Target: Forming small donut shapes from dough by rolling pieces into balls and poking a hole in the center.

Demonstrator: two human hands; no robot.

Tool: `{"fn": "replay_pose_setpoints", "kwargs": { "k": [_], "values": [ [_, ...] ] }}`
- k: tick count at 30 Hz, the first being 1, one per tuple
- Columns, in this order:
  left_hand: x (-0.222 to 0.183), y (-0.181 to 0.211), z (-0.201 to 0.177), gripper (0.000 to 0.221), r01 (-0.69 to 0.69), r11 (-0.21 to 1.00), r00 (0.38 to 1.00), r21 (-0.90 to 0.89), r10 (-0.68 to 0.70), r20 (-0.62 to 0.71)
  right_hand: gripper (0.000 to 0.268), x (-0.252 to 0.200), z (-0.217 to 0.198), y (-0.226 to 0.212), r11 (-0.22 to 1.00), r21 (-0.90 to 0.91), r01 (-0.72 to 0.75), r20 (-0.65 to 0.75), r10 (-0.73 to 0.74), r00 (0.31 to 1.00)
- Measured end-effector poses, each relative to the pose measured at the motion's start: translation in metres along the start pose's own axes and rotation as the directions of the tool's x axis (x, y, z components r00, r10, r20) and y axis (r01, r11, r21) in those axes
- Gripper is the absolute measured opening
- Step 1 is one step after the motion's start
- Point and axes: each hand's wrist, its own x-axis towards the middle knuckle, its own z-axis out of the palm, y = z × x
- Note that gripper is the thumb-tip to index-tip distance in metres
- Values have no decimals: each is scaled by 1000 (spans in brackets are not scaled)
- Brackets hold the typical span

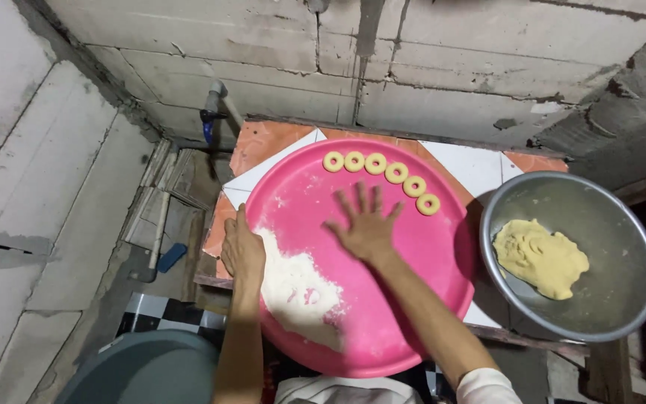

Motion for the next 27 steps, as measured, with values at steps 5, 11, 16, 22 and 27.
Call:
{"fn": "replay_pose_setpoints", "kwargs": {
  "k": [5, 11, 16, 22, 27],
  "values": [
    [-7, 13, -9, 58, 49, 998, 998, -25, -50, -24, 77, -13, 44, 49, 995, -43, -95, -171, 86, 981],
    [-2, 11, -8, 60, 30, 999, 999, -28, -30, 10, 83, -29, 48, -6, 978, -112, 178, -62, -186, 981],
    [-3, 10, -11, 60, 35, 999, 998, 16, -36, 42, 79, 8, 37, 6, 982, 79, 172, -165, -157, 974],
    [-8, 19, -17, 55, 39, 998, 999, -42, -38, 6, 79, -22, 46, 45, 996, -12, -88, -259, 82, 962],
    [-11, 16, -21, 55, 43, 995, 998, -93, -40, 40, 75, -27, 54, 4, 985, -21, 172, -148, -173, 974]
  ]
}}
